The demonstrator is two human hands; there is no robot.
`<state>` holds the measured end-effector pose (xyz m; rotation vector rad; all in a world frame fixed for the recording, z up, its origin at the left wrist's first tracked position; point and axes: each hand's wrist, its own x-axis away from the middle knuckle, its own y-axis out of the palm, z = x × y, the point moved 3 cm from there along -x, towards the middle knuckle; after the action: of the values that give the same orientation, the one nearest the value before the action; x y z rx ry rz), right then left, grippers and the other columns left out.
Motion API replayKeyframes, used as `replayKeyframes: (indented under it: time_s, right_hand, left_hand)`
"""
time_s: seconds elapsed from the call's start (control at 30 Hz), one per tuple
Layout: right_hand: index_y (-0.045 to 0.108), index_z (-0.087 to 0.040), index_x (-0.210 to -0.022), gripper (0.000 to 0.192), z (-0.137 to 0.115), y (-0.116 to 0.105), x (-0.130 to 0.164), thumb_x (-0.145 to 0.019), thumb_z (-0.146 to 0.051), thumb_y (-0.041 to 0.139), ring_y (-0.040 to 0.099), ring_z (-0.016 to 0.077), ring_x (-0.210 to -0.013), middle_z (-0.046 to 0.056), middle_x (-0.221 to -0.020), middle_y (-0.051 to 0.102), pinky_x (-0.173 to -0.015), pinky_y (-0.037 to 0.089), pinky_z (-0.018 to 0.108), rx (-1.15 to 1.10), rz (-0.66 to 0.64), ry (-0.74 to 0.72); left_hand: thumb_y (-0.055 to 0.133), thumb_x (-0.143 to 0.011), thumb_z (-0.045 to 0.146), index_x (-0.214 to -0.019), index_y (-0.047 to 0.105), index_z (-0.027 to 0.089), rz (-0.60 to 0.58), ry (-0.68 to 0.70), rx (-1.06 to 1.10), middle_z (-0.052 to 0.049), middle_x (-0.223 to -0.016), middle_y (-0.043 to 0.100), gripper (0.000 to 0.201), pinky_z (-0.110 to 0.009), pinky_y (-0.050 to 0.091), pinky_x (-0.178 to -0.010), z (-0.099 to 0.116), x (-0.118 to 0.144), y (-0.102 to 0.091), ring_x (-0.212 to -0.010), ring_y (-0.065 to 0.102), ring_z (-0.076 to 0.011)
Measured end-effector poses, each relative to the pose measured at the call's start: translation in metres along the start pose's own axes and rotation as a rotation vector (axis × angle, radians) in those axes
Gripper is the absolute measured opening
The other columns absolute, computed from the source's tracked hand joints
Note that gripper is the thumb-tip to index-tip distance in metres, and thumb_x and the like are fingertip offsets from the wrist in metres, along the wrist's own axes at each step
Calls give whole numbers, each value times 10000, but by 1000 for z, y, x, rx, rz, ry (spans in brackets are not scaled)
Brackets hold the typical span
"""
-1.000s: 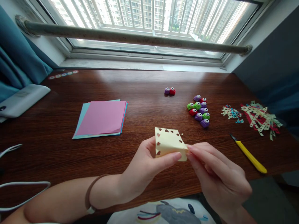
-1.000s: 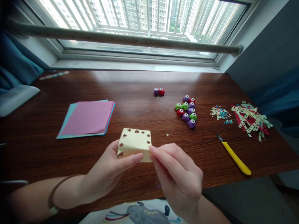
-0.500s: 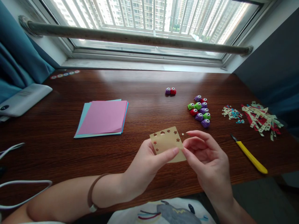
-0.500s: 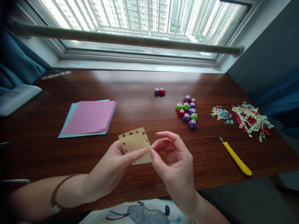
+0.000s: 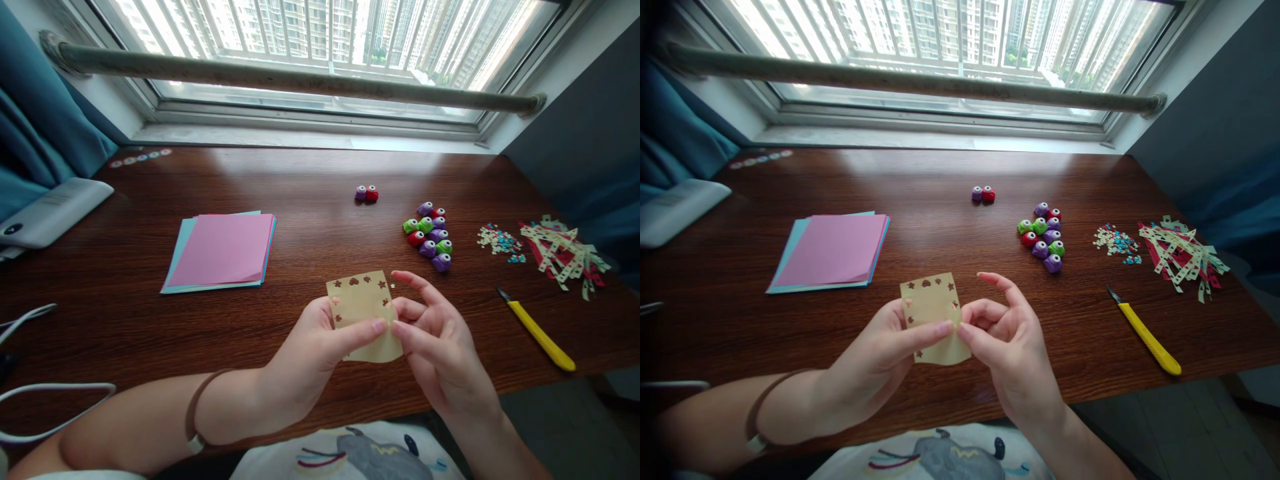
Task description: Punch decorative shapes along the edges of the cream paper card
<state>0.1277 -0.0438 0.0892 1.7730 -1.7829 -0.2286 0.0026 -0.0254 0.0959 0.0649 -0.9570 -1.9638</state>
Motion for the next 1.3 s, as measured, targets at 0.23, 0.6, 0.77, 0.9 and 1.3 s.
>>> replayKeyframes:
  time_s: [0.23, 0.6, 0.77, 0.9, 1.3]
  right_hand:
    - [453, -199, -1171, 542, -1, 3, 4, -702, -154, 721, 531, 66, -617, -6, -755, 583, -593, 460, 179, -39, 22, 33]
    - [488, -202, -1196, 581, -1, 4, 6, -670, -183, 732, 553, 103, -660, 1, -765, 575, -615, 472, 213, -52, 39, 80]
    - [471, -218, -1236, 607, -3, 6, 8, -684, -179, 722, 536, 88, -607, -20, -697, 569, -565, 455, 186, -22, 48, 39]
    - [412, -253, -1280, 622, -8, 6, 10, -728, -164, 684, 547, 88, -610, -16, -723, 599, -566, 464, 185, 60, 69, -57]
    - [466, -249, -1178, 481, -16, 3, 15, -751, -127, 649, 577, 97, -686, -9, -766, 600, -649, 499, 194, 499, 115, -284]
  left_hand:
    - [644, -810, 174, -1004, 672, 166, -13, -34, 1, -36, -868, 691, 196, -186, 460, -726, 1, 1, 0, -789, 611, -110]
    - [628, -815, 140, -944, 678, 149, -39, -38, 5, -26, -846, 678, 138, -180, 455, -712, 4, 3, 1, -761, 591, -97]
    - [600, -836, 146, -1023, 665, 167, -38, -58, 23, -35, -876, 690, 199, -187, 458, -702, 2, 5, 3, -751, 603, -102]
    - [596, -845, 168, -1027, 661, 179, -19, -25, 8, -30, -895, 692, 194, -196, 463, -736, 2, 6, 4, -786, 613, -111]
    - [654, -799, 205, -974, 664, 172, 61, -25, -99, -30, -939, 701, 178, -207, 463, -768, 4, 4, 1, -853, 636, -139]
